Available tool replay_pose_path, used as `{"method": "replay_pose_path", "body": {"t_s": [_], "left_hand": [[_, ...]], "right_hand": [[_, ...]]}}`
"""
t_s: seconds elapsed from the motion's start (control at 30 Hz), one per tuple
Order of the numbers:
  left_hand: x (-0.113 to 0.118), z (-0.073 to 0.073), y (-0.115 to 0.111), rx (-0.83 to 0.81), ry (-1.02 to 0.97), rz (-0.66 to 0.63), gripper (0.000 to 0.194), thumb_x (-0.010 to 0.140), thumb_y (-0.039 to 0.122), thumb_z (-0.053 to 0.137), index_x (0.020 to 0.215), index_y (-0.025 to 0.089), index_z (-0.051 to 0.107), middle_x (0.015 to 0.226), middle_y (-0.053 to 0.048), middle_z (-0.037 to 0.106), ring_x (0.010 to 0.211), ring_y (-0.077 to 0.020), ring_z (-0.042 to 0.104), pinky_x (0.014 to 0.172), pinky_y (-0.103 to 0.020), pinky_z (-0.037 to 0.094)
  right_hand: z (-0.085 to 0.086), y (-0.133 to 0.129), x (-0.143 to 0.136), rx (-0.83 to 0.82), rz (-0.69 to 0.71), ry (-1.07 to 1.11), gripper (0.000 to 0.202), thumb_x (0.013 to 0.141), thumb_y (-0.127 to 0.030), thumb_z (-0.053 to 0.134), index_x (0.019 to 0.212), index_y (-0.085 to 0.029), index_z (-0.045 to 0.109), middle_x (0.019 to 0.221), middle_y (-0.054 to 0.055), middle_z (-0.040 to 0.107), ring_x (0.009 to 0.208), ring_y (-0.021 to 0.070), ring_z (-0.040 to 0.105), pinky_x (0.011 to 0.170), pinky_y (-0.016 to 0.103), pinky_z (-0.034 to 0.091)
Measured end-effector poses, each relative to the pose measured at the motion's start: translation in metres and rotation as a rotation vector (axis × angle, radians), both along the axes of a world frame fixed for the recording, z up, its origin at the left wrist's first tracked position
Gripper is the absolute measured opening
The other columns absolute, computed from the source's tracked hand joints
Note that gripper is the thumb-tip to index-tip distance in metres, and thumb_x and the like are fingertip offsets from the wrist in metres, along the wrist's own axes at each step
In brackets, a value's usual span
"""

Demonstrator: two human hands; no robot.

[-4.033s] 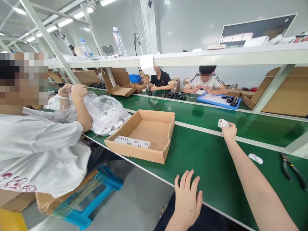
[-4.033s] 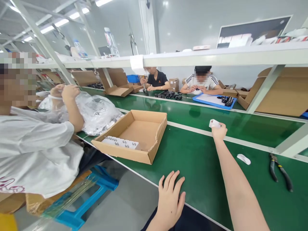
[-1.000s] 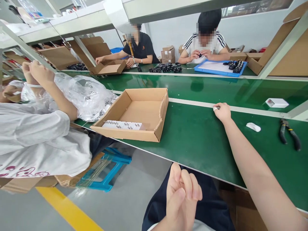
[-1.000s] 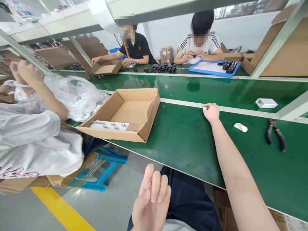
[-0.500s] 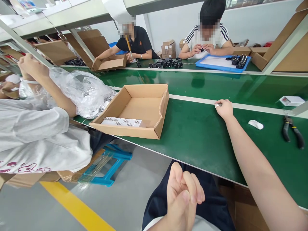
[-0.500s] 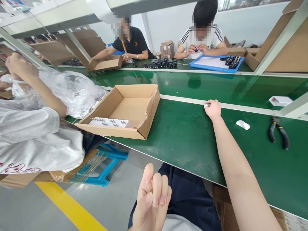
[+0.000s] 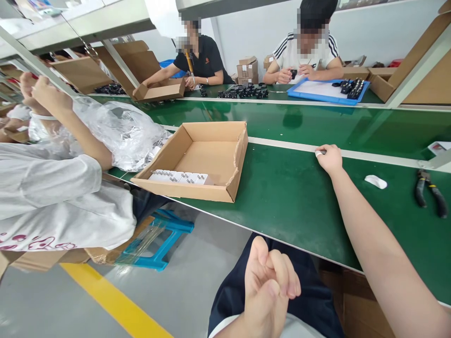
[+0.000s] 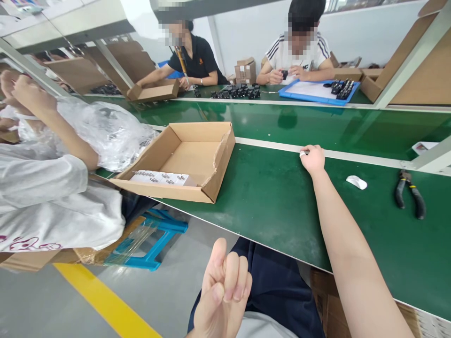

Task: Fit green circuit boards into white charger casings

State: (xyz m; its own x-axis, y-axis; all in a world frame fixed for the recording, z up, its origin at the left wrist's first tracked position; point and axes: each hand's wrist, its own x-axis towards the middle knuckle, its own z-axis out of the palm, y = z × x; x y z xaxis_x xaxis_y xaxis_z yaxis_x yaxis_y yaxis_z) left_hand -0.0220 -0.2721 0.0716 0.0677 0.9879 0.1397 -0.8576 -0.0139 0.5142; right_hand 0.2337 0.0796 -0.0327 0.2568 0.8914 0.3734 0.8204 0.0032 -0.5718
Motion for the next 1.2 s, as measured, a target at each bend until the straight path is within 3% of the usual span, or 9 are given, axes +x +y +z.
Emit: {"method": "replay_pose_path", "body": {"t_s": [0.2,0.37,0.5,0.7,1.2], "left_hand": [[0.008,-0.013,0.001,0.146,-0.031,0.094,0.018,0.093,0.024,0.06,0.092,0.024,0.041,0.056,0.008,0.028,0.052,-0.0068,0.029,0.053,-0.015,0.035],[0.011,-0.018,0.0,0.152,-0.026,0.113,0.017,0.092,0.023,0.059,0.092,0.024,0.042,0.056,0.008,0.028,0.051,-0.0072,0.03,0.051,-0.015,0.034],[0.009,-0.014,0.0,0.149,-0.026,0.113,0.018,0.091,0.023,0.06,0.09,0.024,0.042,0.056,0.008,0.029,0.051,-0.0069,0.03,0.051,-0.014,0.033],[0.001,-0.004,-0.004,0.032,0.061,0.011,0.026,0.09,0.028,0.063,0.086,0.024,0.039,0.058,0.007,0.034,0.057,-0.0071,0.035,0.058,-0.016,0.036],[0.0,0.001,-0.003,-0.018,0.044,-0.016,0.027,0.085,0.024,0.066,0.084,0.023,0.039,0.056,0.007,0.036,0.058,-0.0082,0.041,0.06,-0.017,0.039]], "right_hand": [[0.002,-0.001,-0.001,0.005,0.01,-0.005,0.023,0.075,-0.019,0.051,0.085,-0.017,0.072,0.093,0.009,0.059,0.095,0.0276,0.052,0.098,0.044,0.04],[0.002,-0.001,0.0,0.007,0.012,-0.004,0.024,0.074,-0.02,0.051,0.084,-0.017,0.073,0.091,0.009,0.058,0.094,0.0282,0.052,0.097,0.045,0.041],[0.002,-0.001,-0.001,0.005,0.005,-0.004,0.025,0.074,-0.02,0.05,0.085,-0.017,0.073,0.093,0.01,0.058,0.095,0.0283,0.051,0.097,0.045,0.041],[0.003,-0.001,-0.002,0.02,0.018,-0.009,0.022,0.073,-0.018,0.05,0.082,-0.018,0.071,0.089,0.008,0.057,0.093,0.0267,0.052,0.099,0.044,0.04],[0.003,-0.002,-0.001,-0.002,0.004,-0.003,0.024,0.075,-0.02,0.051,0.085,-0.018,0.072,0.093,0.009,0.058,0.094,0.0278,0.052,0.098,0.045,0.041]]}}
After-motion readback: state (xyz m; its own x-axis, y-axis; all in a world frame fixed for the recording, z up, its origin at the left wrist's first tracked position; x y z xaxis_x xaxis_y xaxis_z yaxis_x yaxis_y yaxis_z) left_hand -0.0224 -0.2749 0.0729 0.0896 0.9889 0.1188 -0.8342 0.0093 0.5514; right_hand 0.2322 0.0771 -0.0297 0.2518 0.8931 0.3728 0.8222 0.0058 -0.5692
